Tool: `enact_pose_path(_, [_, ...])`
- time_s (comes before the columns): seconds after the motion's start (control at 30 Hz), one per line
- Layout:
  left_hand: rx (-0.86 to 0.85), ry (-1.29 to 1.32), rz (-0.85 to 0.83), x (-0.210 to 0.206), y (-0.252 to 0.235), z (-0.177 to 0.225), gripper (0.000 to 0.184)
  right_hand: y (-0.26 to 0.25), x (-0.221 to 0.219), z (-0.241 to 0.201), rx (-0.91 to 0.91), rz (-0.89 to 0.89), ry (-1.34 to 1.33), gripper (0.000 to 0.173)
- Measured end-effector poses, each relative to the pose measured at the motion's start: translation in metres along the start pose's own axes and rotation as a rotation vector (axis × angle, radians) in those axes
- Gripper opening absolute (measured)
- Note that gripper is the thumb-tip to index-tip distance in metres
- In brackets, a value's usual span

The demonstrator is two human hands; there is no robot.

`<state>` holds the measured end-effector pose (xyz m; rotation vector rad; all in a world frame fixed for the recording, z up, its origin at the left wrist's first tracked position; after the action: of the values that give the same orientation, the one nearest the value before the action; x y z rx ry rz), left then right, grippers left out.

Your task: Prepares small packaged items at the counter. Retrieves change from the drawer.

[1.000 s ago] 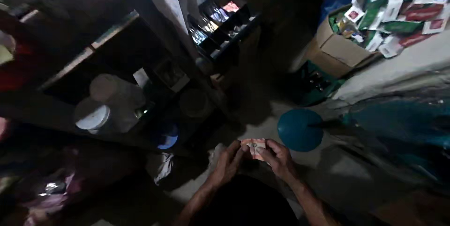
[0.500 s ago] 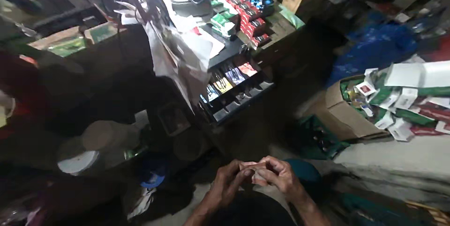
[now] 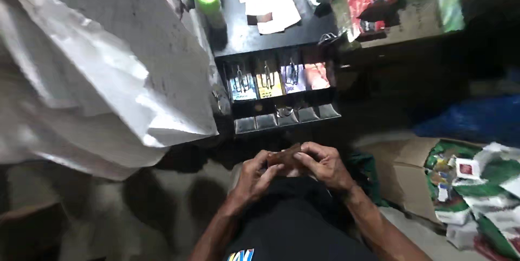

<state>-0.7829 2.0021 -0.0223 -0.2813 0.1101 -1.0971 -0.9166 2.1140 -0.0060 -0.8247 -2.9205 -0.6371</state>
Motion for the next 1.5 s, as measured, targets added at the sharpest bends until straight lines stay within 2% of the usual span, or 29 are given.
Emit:
enact_pose_path(0.1, [0.028,0.029,0.127,-0.013,-0.006,-0.001,0.019,-0.015,0.022,-0.003,0.029,-0.151,0.022,0.016])
enact_pose_path(0.17, [0.059,0.077,0.207,-0.017,-0.011,0.0,0.017,-0.027,0.035,-0.011,0.039,-0.162,0.07,0.016])
enact_pose_path(0.27, [0.054,0.085,0.296,-0.01,-0.02,0.005,0.015,-0.053,0.051,-0.04,0.055,-0.097,0.175,0.014])
enact_pose_path(0.43, [0.054,0.0,0.429,0.011,-0.009,0.009,0.016,-0.129,0.076,-0.129,0.2,0.098,0.389,0.015])
enact_pose_path(0.57, [0.091,-0.028,0.463,0.014,0.011,0.008,0.016,-0.218,0.099,-0.162,0.067,0.223,0.416,0.026])
enact_pose_path(0.63, [0.098,-0.05,0.458,0.016,0.02,0.006,0.016,-0.234,0.107,-0.165,-0.042,0.26,0.294,0.034])
enact_pose_path(0.73, [0.108,-0.072,0.47,0.02,0.029,0.003,0.017,-0.216,0.096,-0.161,-0.087,0.159,-0.13,0.026])
enact_pose_path(0.8, [0.128,-0.073,0.467,0.022,0.034,0.0,0.017,-0.203,0.08,-0.14,-0.131,0.028,-0.388,0.036])
enact_pose_path(0.9, [0.141,-0.079,0.453,0.023,0.035,-0.001,0.018,-0.192,0.063,-0.111,-0.169,-0.095,-0.575,0.055])
enact_pose_path(1.03, [0.16,-0.076,0.427,0.018,0.028,-0.002,0.017,-0.189,0.058,-0.098,-0.177,-0.112,-0.658,0.059])
enact_pose_path(1.23, [0.161,-0.075,0.428,0.008,0.024,-0.004,0.018,-0.202,0.061,-0.099,-0.207,-0.073,-0.656,0.054])
enact_pose_path(1.5, [0.225,-0.129,0.586,0.0,0.047,-0.001,0.018,-0.261,0.06,-0.103,-0.275,0.011,-0.464,0.039])
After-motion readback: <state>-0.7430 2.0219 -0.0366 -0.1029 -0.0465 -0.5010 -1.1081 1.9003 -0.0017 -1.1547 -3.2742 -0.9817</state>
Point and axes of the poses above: each hand's wrist, its own y-axis away from the middle knuckle, its own x-axis out of the back of the hand, z = x × y, the point moved 8 cm from there along -y, towards the middle knuckle, and after that the axes turned 15 degrees about -x, right-handed, at the moved point
